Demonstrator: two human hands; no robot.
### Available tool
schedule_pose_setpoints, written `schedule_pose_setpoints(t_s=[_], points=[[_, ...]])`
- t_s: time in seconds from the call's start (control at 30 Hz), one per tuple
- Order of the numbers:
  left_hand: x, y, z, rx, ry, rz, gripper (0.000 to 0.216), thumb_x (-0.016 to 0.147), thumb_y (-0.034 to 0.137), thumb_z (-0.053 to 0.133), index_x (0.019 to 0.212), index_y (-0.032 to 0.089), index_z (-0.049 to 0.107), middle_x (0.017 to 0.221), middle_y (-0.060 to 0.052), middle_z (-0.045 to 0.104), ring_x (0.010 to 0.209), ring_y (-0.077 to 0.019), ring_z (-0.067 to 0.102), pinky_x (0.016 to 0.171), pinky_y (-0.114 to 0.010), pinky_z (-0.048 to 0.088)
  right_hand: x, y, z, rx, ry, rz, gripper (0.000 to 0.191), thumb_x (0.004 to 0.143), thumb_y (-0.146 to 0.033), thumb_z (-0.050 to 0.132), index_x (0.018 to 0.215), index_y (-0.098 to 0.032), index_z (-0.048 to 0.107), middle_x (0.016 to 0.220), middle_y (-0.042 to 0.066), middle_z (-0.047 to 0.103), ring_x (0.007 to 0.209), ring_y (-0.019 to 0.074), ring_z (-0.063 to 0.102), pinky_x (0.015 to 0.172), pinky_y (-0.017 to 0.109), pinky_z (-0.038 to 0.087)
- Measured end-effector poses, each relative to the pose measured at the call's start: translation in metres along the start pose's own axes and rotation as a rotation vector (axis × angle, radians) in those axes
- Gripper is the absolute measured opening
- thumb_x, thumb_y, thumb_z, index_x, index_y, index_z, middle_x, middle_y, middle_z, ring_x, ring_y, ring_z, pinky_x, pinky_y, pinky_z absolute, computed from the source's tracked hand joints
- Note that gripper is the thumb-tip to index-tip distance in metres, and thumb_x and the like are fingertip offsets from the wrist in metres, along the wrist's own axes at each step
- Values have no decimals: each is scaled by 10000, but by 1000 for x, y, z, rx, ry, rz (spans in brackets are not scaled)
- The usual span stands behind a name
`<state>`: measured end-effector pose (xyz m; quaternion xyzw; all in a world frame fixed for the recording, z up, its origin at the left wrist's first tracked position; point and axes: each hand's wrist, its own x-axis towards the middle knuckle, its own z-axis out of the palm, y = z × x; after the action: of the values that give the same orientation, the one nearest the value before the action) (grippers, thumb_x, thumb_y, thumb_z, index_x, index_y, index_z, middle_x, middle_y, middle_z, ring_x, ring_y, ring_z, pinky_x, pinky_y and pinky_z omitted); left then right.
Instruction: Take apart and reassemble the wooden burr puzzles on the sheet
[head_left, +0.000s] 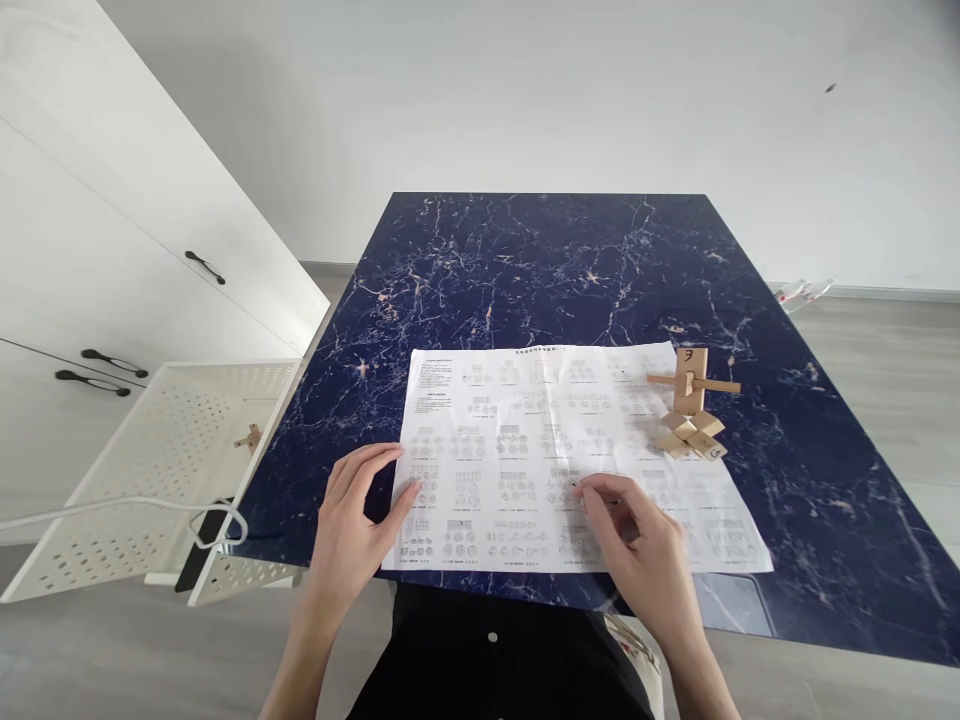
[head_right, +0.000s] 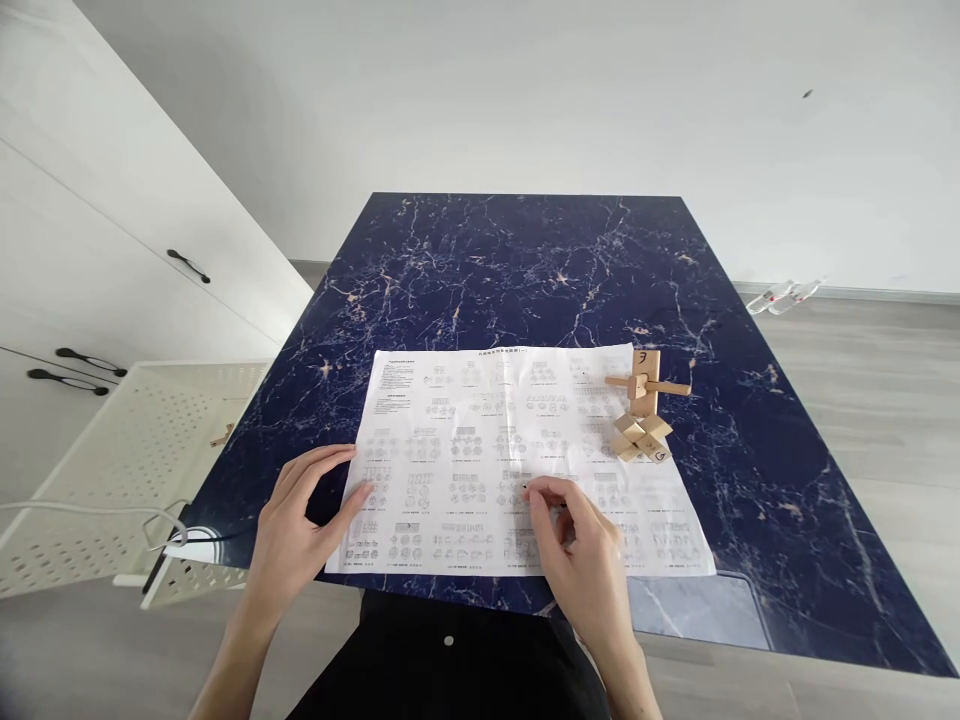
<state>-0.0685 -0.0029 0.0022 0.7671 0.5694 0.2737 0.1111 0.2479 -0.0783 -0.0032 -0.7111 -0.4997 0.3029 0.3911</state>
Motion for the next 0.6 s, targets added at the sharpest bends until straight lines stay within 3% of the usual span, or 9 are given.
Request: schedule_pose_setpoints(t_s=[0.6], points=[[-1, -2, 1, 17, 30, 49, 271, 1080, 402, 677, 1321, 279, 662, 1348, -63, 720, 1278, -292, 668, 1128, -480, 573, 1, 4, 1, -12, 0, -10, 308, 1073, -519, 597, 1038, -251, 745, 956, 58, 796, 556, 155, 556, 490, 286, 466]])
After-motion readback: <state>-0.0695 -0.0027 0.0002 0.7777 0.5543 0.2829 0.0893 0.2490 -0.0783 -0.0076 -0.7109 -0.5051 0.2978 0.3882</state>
